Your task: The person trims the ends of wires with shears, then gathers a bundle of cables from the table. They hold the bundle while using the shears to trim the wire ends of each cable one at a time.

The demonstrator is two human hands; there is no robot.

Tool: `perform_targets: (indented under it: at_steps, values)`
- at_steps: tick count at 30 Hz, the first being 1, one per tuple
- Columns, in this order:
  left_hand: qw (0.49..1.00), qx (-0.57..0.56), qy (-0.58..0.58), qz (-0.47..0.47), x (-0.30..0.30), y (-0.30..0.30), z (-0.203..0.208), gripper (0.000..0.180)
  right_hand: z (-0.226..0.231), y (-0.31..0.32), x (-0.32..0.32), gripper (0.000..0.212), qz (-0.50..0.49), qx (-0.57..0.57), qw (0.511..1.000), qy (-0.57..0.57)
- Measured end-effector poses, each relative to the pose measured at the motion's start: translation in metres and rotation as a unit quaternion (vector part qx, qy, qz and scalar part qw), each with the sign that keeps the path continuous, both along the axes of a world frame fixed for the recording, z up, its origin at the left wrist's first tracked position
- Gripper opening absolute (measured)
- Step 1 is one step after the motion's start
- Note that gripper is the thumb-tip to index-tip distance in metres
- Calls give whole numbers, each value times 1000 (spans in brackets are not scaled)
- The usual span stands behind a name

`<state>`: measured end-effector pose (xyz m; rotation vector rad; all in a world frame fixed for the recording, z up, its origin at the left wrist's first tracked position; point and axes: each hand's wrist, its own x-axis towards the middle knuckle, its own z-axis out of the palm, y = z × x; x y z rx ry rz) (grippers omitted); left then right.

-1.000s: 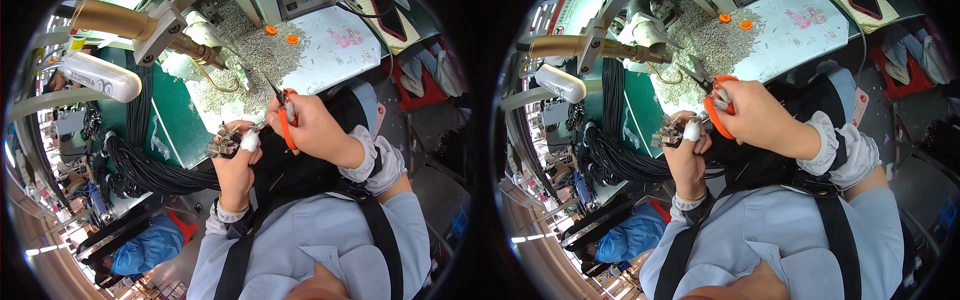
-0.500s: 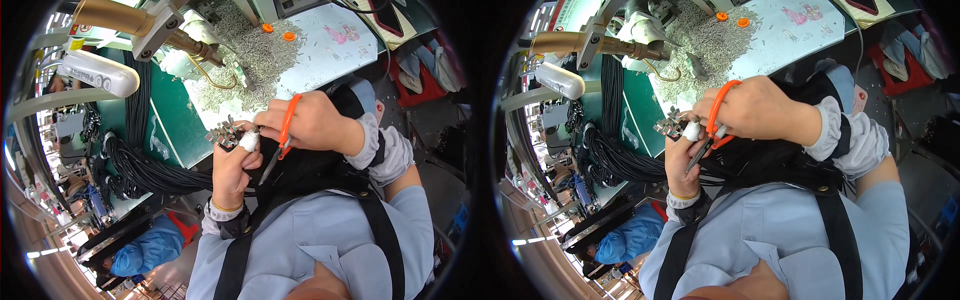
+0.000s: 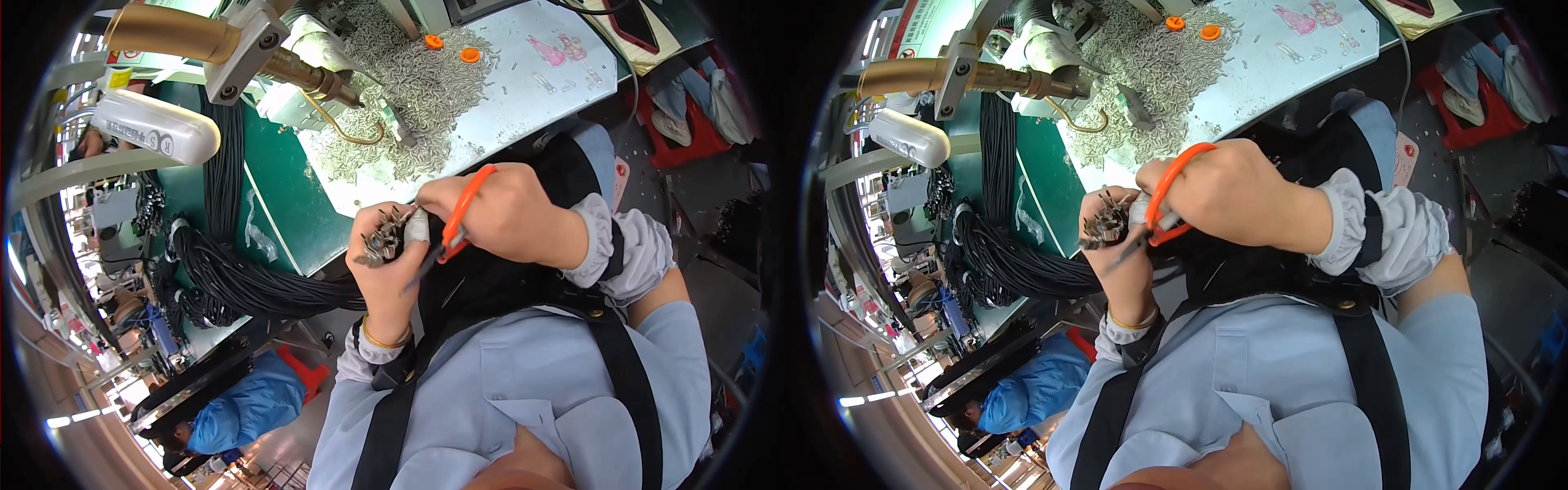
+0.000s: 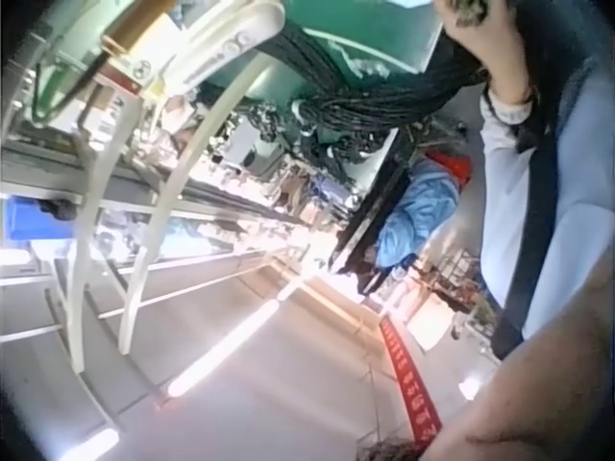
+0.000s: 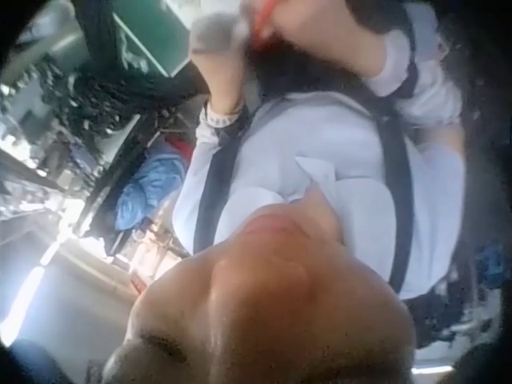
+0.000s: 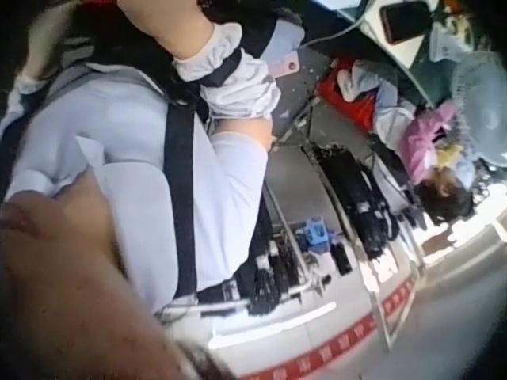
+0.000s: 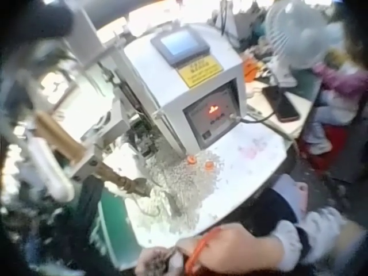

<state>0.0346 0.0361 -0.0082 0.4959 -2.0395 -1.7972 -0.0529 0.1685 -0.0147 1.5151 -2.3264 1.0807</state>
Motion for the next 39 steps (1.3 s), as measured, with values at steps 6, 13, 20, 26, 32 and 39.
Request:
perform_targets:
  at_steps: [6, 13, 20, 26, 32, 39]
  values:
    - [974, 221, -47, -8, -1, -9, 4, 18, -11, -9, 6, 7, -21, -115, 901, -418]
    - [954, 296, -28, -17, -1, -13, 10, 20, 3, 3, 1, 25, -17, -33, 922, -386]
    - [985, 166, -38, 38, -7, -3, 18, 17, 2, 0, 6, 36, -26, 135, 940, -313]
    - [964, 256, -66, -36, -12, -27, 10, 15, -14, -4, 8, 31, -51, 69, 952, -293]
    - [900, 410, -78, -121, -50, -54, 0, 11, 1, -7, -9, 25, -30, -83, 858, -506]
    - [906, 391, -103, -126, -79, -66, -3, 12, 2, -41, -53, 21, -77, -137, 853, -498]
